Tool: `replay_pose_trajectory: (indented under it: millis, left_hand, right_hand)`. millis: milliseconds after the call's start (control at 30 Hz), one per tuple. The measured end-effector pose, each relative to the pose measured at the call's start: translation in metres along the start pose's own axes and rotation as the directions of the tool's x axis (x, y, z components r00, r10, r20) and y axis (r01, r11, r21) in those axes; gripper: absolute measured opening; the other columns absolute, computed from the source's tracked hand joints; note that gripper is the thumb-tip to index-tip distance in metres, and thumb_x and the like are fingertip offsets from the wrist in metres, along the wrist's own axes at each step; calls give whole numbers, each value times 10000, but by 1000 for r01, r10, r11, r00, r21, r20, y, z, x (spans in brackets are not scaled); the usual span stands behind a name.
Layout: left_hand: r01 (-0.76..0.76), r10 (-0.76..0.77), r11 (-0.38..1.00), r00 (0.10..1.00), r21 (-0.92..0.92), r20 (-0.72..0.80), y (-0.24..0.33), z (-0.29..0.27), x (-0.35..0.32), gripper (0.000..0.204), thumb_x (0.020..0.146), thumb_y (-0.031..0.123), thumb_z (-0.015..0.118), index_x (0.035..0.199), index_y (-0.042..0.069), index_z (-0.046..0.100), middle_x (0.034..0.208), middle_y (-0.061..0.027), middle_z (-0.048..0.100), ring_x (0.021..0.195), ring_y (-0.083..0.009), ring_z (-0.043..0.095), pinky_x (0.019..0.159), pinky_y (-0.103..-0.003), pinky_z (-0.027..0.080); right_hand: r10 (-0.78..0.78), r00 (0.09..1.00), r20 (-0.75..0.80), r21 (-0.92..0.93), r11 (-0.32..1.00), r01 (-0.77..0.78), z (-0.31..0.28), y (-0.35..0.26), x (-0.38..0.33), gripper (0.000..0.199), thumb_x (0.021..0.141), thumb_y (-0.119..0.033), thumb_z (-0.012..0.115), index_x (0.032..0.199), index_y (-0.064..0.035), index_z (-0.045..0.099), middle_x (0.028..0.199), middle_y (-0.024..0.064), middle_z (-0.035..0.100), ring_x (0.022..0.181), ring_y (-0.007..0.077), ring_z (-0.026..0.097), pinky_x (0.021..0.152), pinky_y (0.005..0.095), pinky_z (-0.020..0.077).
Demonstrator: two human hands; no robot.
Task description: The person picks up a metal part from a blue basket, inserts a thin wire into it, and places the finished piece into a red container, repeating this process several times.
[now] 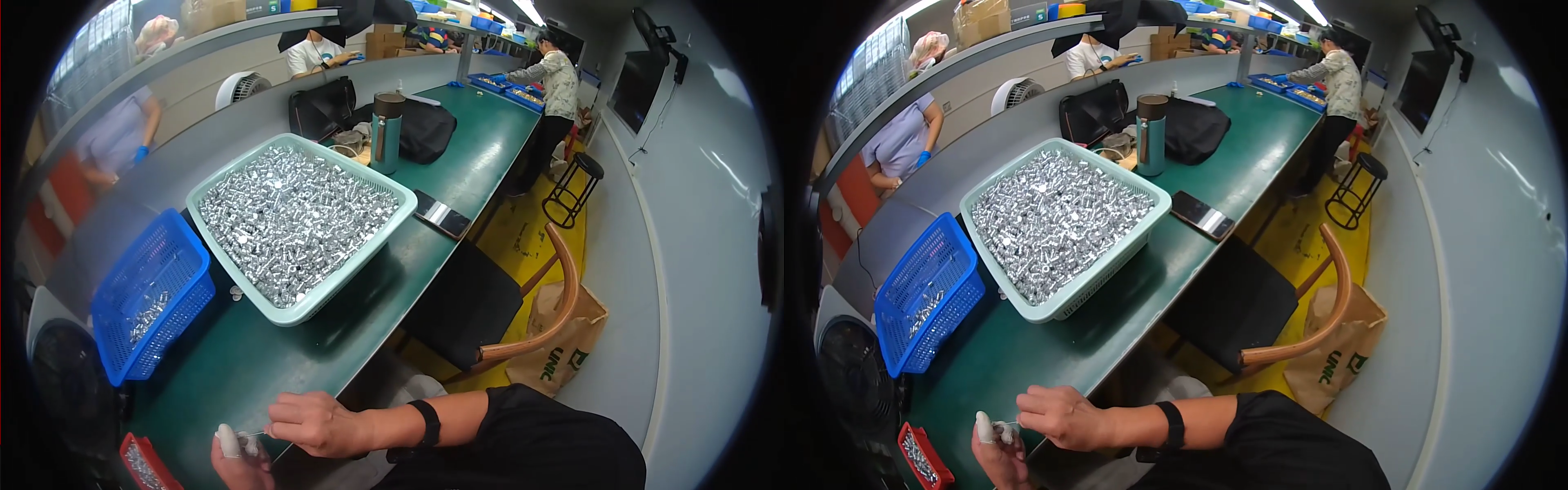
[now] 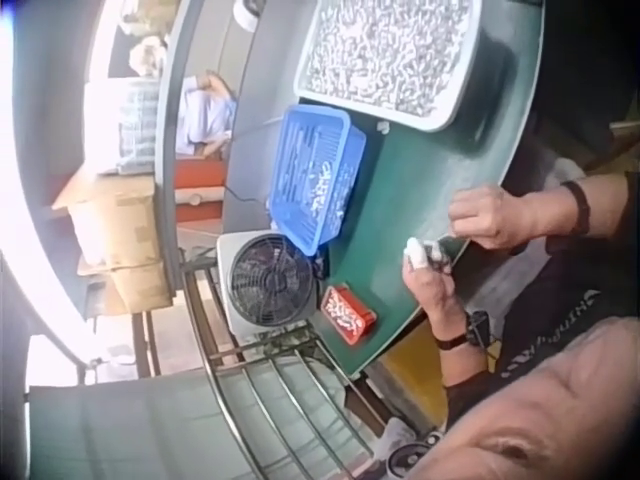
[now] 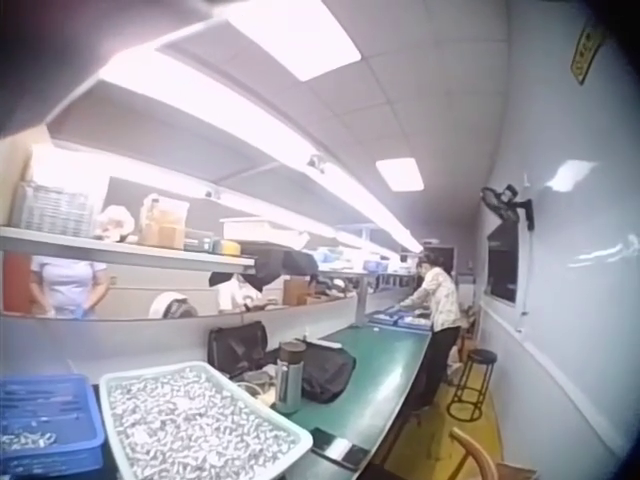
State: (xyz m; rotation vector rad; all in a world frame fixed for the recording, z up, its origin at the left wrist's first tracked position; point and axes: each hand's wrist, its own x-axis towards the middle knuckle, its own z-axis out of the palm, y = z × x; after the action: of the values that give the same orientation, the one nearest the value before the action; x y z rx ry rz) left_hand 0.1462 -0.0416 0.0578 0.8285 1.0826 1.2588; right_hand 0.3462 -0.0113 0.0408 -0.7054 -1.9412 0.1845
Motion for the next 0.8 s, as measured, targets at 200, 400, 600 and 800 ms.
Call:
replay_pose_trajectory:
  millis: [200,400,600,800]
  left_hand:
    - [-113,100,991,983,73,156,6,4,-10,150,993,139,567,1085,23,588,904,-64,624,716,-119,550,628,-234,450]
    - [-275,232,956,922,104,310,6,-2,-14,148,986,89,564,1112,17,591,947,-73,630,774,-130,567,724,-253,474]
    - [19,-28,997,992,71,124,-4,-27,-13,226,973,150,611,1162,28,593,1085,-127,617,892,-209,579,803,-344,502]
    - [-103,89,968,994,-230,-70,-5,-61,0,183,1022,250,522,1074,78,552,973,-55,539,823,-148,470,664,-301,416]
  right_hand:
    - [413,855,313,659,554,-509,8,2,-14,88,892,-97,661,865,-23,624,711,-5,542,644,102,528,532,280,421]
    - [303,479,824,545,-194,-816,-3,5,-17,96,865,-77,685,921,-15,639,830,62,538,703,154,559,527,318,412]
    - [77,996,53,194,977,-86,-14,-12,-3,86,843,-52,676,826,-23,597,825,74,529,682,248,553,546,344,439]
    - [207,974,87,404,887,-225,25,8,1,98,816,12,712,902,-5,670,797,83,537,689,227,565,545,304,433]
